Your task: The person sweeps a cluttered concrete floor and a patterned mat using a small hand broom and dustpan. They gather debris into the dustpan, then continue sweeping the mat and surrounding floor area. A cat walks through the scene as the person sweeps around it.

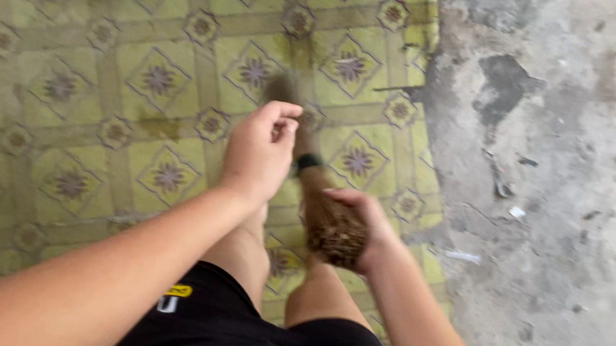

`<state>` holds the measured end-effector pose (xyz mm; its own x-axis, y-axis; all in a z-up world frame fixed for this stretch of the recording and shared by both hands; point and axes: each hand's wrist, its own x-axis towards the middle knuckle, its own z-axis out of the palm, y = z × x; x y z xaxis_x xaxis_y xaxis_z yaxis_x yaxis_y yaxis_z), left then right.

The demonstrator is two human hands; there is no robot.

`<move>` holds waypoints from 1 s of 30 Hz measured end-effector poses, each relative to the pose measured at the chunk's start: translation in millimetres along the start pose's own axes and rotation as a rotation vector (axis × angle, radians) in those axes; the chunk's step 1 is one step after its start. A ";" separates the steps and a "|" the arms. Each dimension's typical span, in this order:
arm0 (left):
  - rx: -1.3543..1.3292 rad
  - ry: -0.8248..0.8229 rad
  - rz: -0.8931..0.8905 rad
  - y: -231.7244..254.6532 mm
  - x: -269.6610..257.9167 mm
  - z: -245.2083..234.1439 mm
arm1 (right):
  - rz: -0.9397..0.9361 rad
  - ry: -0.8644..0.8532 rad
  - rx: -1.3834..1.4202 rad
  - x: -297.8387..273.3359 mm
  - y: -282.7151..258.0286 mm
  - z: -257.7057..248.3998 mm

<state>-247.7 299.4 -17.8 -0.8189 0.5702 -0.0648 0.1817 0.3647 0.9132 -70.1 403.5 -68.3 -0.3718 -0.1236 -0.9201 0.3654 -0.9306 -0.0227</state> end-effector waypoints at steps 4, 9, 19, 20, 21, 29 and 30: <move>0.053 0.011 -0.074 -10.3 32.4 -40.0 | 0.244 -0.120 -0.122 97.1 26.7 114.4; 0.167 -0.028 -0.090 -41.1 60.0 -102.9 | 0.042 0.124 -0.103 156.3 -9.5 138.6; 0.103 -0.063 -0.141 -67.3 80.8 -131.3 | -0.407 0.313 0.519 23.4 -125.8 -19.7; 0.081 -0.052 -0.151 -68.7 82.0 -131.2 | -0.394 0.384 0.417 21.3 -122.7 5.6; 0.060 -0.040 -0.160 -69.7 83.3 -133.3 | -0.380 0.454 0.314 24.3 -114.5 35.1; -0.007 0.241 -0.092 -76.8 103.1 -158.5 | 0.187 -0.159 -0.078 79.9 -25.7 200.9; -0.003 0.282 -0.053 -77.5 102.6 -163.1 | 0.200 -0.145 -0.159 95.3 -16.0 220.8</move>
<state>-434.6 209.6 -29.6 -0.9464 0.3230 0.0014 0.1333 0.3864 0.9127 -299.8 330.5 -69.3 -0.3927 -0.3572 -0.8475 0.5686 -0.8186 0.0816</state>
